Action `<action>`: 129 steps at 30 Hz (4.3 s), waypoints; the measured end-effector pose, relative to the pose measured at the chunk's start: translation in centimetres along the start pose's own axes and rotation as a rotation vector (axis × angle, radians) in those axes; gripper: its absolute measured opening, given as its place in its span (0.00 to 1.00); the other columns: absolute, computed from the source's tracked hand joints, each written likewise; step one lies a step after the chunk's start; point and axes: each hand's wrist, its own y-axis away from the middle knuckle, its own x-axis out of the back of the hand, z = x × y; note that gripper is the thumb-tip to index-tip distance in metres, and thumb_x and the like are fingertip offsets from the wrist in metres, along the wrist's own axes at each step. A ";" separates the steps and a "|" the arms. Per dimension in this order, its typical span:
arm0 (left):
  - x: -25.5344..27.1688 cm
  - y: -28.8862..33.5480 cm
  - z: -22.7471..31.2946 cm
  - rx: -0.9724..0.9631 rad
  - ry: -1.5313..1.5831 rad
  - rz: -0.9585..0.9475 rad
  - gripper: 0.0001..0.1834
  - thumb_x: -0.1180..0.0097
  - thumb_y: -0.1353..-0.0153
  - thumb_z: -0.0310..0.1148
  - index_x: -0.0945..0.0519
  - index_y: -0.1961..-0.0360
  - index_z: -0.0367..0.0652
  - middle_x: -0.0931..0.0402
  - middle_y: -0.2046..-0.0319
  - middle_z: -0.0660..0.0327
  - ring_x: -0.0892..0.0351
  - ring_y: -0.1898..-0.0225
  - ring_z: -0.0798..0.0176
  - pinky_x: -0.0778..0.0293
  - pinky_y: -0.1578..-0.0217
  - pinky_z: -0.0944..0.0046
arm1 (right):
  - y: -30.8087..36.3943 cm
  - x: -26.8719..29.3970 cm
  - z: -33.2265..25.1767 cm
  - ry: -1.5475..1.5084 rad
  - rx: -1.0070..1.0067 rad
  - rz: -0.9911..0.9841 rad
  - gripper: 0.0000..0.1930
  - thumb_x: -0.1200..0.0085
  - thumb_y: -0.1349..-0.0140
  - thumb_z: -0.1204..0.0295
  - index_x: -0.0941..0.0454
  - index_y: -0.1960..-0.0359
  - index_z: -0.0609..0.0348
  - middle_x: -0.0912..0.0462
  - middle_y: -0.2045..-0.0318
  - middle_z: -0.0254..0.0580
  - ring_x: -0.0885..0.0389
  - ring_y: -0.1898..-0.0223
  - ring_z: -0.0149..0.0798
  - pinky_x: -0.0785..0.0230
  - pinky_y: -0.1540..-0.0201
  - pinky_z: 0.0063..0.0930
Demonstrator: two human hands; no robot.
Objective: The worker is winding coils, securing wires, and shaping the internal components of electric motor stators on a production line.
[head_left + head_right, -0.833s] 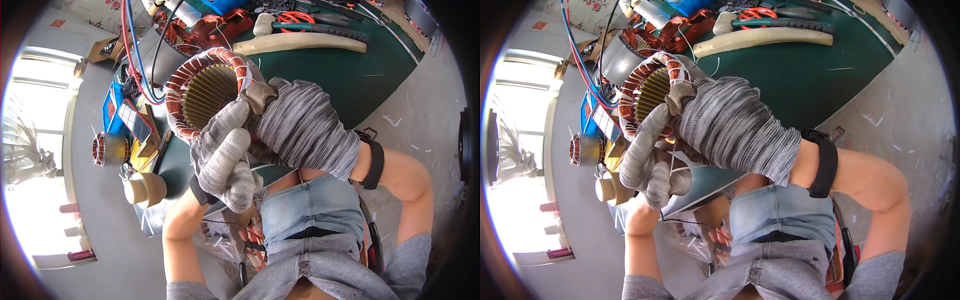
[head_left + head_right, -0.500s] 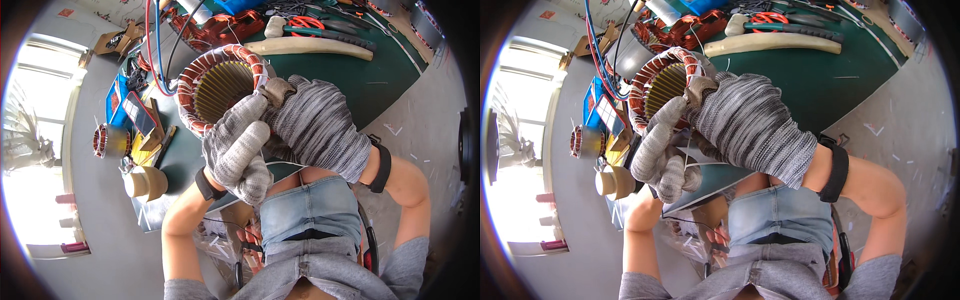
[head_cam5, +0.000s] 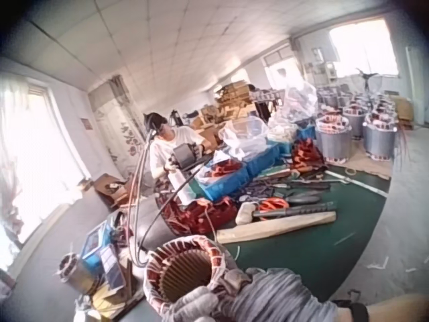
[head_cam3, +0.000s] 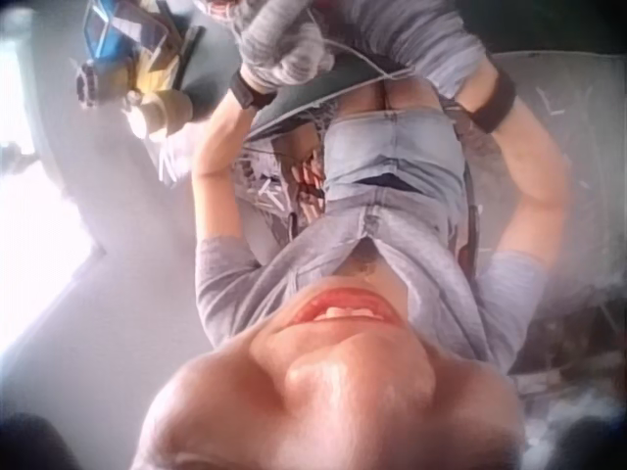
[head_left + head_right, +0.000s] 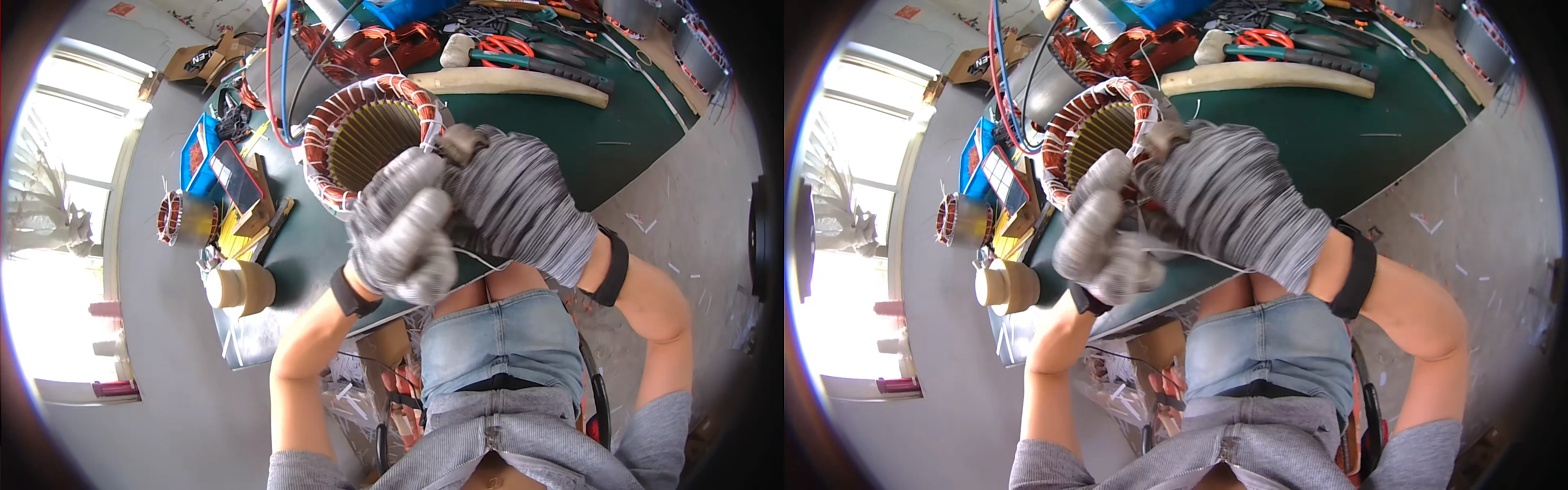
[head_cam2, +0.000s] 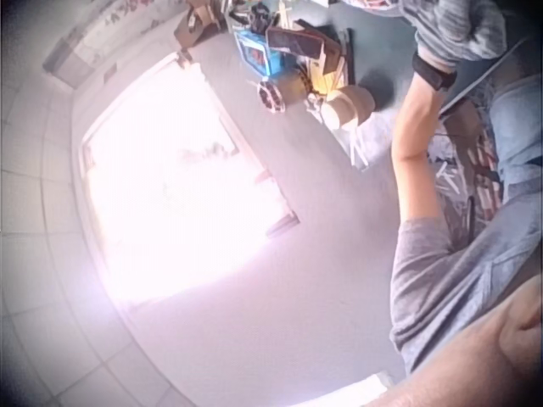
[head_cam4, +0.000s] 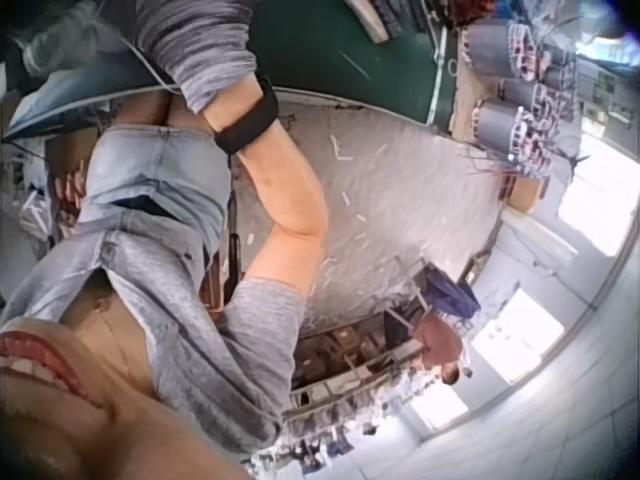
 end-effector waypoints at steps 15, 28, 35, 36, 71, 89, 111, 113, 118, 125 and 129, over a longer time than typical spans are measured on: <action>2.7 -0.9 -0.1 0.175 -0.868 -0.161 0.17 0.35 0.57 0.35 0.26 0.67 0.42 0.26 0.68 0.54 0.27 0.66 0.48 0.30 0.64 0.53 | 32.4 -0.2 12.1 -0.040 -0.742 0.132 0.07 0.51 0.39 0.71 0.25 0.64 0.61 0.22 0.69 0.45 0.24 0.68 0.43 0.32 0.62 0.29; 4.1 0.5 -1.9 0.209 -0.695 0.037 0.07 0.54 0.49 0.29 0.25 0.69 0.41 0.29 0.68 0.54 0.32 0.54 0.45 0.42 0.47 0.48 | 22.8 -2.4 8.2 -0.094 -0.530 -0.076 0.15 0.40 0.49 0.61 0.26 0.74 0.60 0.24 0.79 0.50 0.25 0.76 0.50 0.32 0.72 0.38; 2.1 0.5 -0.3 0.349 -0.701 0.122 0.07 0.53 0.49 0.30 0.27 0.69 0.42 0.31 0.71 0.54 0.33 0.58 0.45 0.42 0.49 0.48 | 15.0 -1.0 11.9 -0.124 -0.262 0.063 0.11 0.39 0.49 0.69 0.26 0.73 0.64 0.24 0.74 0.55 0.25 0.70 0.54 0.32 0.69 0.39; 2.1 0.6 0.3 0.372 -0.657 0.139 0.07 0.53 0.49 0.31 0.27 0.69 0.41 0.30 0.70 0.53 0.33 0.59 0.45 0.41 0.49 0.48 | 13.5 -1.4 13.5 -0.140 -0.186 0.148 0.10 0.40 0.49 0.71 0.26 0.72 0.64 0.24 0.73 0.55 0.25 0.70 0.55 0.32 0.69 0.39; -1.7 3.5 17.7 0.643 0.281 -0.043 0.08 0.46 0.59 0.22 0.24 0.74 0.43 0.27 0.73 0.58 0.28 0.68 0.54 0.33 0.62 0.58 | 17.2 -1.8 -7.6 -2.457 -0.371 -0.942 0.17 0.54 0.36 0.55 0.29 0.68 0.57 0.32 0.79 0.30 0.38 0.80 0.26 0.50 0.78 0.20; 14.6 4.9 8.4 0.792 -0.587 0.075 0.04 0.48 0.45 0.26 0.26 0.67 0.42 0.34 0.72 0.62 0.32 0.70 0.64 0.33 0.68 0.67 | 1.4 -4.9 15.2 -0.025 -0.082 0.050 0.13 0.46 0.45 0.68 0.26 0.61 0.62 0.22 0.61 0.49 0.25 0.56 0.50 0.34 0.50 0.36; 4.1 5.3 -1.2 0.701 0.421 0.774 0.24 0.63 0.32 0.44 0.34 0.44 0.35 0.32 0.46 0.55 0.34 0.44 0.62 0.41 0.41 0.62 | -7.6 -2.3 19.5 -0.031 -0.073 -0.016 0.25 0.43 0.48 0.59 0.31 0.53 0.63 0.26 0.59 0.56 0.26 0.61 0.49 0.33 0.54 0.37; 4.4 5.6 -1.5 0.700 0.334 0.726 0.24 0.64 0.32 0.43 0.33 0.45 0.34 0.32 0.46 0.54 0.34 0.44 0.63 0.42 0.40 0.63 | -9.0 0.5 17.4 -0.290 -0.119 0.039 0.20 0.51 0.40 0.62 0.32 0.49 0.61 0.25 0.58 0.55 0.25 0.62 0.46 0.33 0.54 0.36; 4.0 5.8 -1.7 0.679 0.321 0.744 0.24 0.64 0.31 0.43 0.32 0.46 0.34 0.30 0.48 0.54 0.32 0.45 0.63 0.40 0.41 0.63 | -11.1 4.1 9.6 -0.148 0.279 -0.022 0.20 0.57 0.35 0.65 0.35 0.43 0.59 0.23 0.60 0.54 0.22 0.64 0.43 0.31 0.56 0.33; 3.3 5.1 -1.9 0.626 0.221 0.755 0.21 0.66 0.31 0.39 0.29 0.49 0.35 0.26 0.52 0.54 0.28 0.51 0.63 0.34 0.47 0.64 | -13.7 5.0 7.9 -0.337 0.319 -0.189 0.22 0.51 0.41 0.73 0.33 0.43 0.58 0.23 0.61 0.56 0.22 0.60 0.48 0.31 0.55 0.31; 3.4 5.1 -1.4 0.658 0.181 0.753 0.21 0.67 0.31 0.38 0.29 0.49 0.35 0.26 0.53 0.55 0.28 0.51 0.64 0.34 0.47 0.65 | -10.9 4.5 8.9 -0.348 0.324 -0.190 0.20 0.52 0.38 0.70 0.33 0.44 0.60 0.23 0.54 0.52 0.22 0.58 0.40 0.32 0.53 0.29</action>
